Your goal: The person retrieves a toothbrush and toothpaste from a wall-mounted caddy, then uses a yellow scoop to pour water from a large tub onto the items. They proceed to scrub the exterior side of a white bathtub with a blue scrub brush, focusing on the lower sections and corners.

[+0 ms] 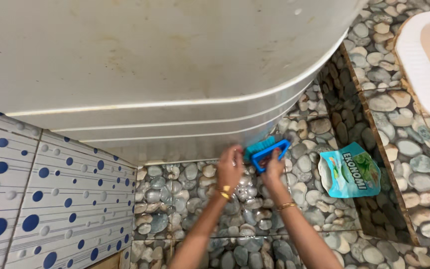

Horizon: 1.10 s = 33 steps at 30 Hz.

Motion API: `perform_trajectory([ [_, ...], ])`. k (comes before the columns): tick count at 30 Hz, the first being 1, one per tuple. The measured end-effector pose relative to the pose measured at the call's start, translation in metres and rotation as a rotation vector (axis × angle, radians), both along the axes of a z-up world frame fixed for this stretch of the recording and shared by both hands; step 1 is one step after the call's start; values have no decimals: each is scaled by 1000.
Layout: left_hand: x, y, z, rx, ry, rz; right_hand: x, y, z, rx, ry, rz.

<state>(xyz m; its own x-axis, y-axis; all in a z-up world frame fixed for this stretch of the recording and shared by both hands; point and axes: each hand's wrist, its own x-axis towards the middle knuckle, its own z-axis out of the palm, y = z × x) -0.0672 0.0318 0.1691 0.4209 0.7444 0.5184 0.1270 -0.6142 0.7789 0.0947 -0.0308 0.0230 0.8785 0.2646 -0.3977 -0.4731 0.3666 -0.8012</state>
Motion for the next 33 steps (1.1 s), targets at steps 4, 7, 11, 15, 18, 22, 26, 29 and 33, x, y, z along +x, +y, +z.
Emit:
perform_trajectory([
  [4,-51,55,83,705,74,179,-72,22,-13,-86,70,85],
  [7,-65,95,147,930,41,284,-123,45,-24,-11,126,120],
  [11,-59,129,227,1134,24,453,-128,58,-26,-117,166,42],
  [15,-51,131,247,1208,-39,493,-50,45,-16,-358,-51,-108],
  [18,-48,132,238,1167,-95,453,-15,35,-9,-363,-118,-52],
  [22,-50,136,223,1162,-109,429,-68,50,-22,-456,-194,-19],
  [26,-54,137,213,1219,-74,423,-147,76,-32,-450,12,11],
  [29,-57,139,210,1226,-55,411,-147,83,-31,-503,-5,31],
  [33,-56,139,208,1209,-61,392,-75,65,-26,-611,-324,-128],
])
